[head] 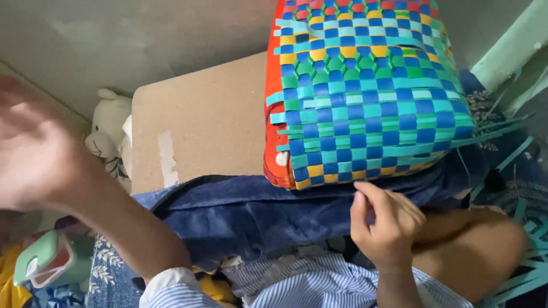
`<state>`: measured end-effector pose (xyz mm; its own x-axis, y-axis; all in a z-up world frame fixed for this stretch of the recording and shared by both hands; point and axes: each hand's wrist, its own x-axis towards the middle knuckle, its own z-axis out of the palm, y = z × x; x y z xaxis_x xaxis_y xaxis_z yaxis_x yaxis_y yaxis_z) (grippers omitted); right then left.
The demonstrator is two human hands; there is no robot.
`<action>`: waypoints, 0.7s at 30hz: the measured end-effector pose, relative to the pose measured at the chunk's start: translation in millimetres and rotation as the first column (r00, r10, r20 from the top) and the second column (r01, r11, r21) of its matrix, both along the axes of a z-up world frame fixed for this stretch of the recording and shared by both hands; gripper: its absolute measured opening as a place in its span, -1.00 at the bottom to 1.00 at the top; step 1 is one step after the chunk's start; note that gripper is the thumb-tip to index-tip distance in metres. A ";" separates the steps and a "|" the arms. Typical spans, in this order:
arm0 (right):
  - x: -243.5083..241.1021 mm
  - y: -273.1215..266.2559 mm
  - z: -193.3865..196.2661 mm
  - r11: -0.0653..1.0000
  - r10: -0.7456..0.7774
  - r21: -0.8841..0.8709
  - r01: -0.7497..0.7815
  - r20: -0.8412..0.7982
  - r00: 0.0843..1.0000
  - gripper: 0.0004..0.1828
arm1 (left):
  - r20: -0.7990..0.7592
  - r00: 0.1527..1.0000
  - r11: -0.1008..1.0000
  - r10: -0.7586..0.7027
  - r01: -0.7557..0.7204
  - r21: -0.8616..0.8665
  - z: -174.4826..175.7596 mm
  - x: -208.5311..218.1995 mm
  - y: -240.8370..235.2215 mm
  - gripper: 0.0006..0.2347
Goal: Weaving a colorful plastic basket by tucking loose plastic strips into the existing weave
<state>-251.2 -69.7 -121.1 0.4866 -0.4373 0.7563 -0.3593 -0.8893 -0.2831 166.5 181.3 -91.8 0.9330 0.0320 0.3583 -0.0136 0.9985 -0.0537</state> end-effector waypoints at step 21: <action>15.8 -9.7 -1.1 0.963 -0.099 -0.263 0.060 -0.139 0.985 -0.54 | 0.542 -0.350 0.404 -0.764 -0.915 -0.022 51.0 -184.5 -161.1 -0.49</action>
<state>-235.4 -79.4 -122.2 0.5740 -0.2796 0.7697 -0.4526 -0.8916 0.0136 -18.0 20.2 -40.8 -0.4285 -0.8802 0.2039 -0.8976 0.4406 0.0159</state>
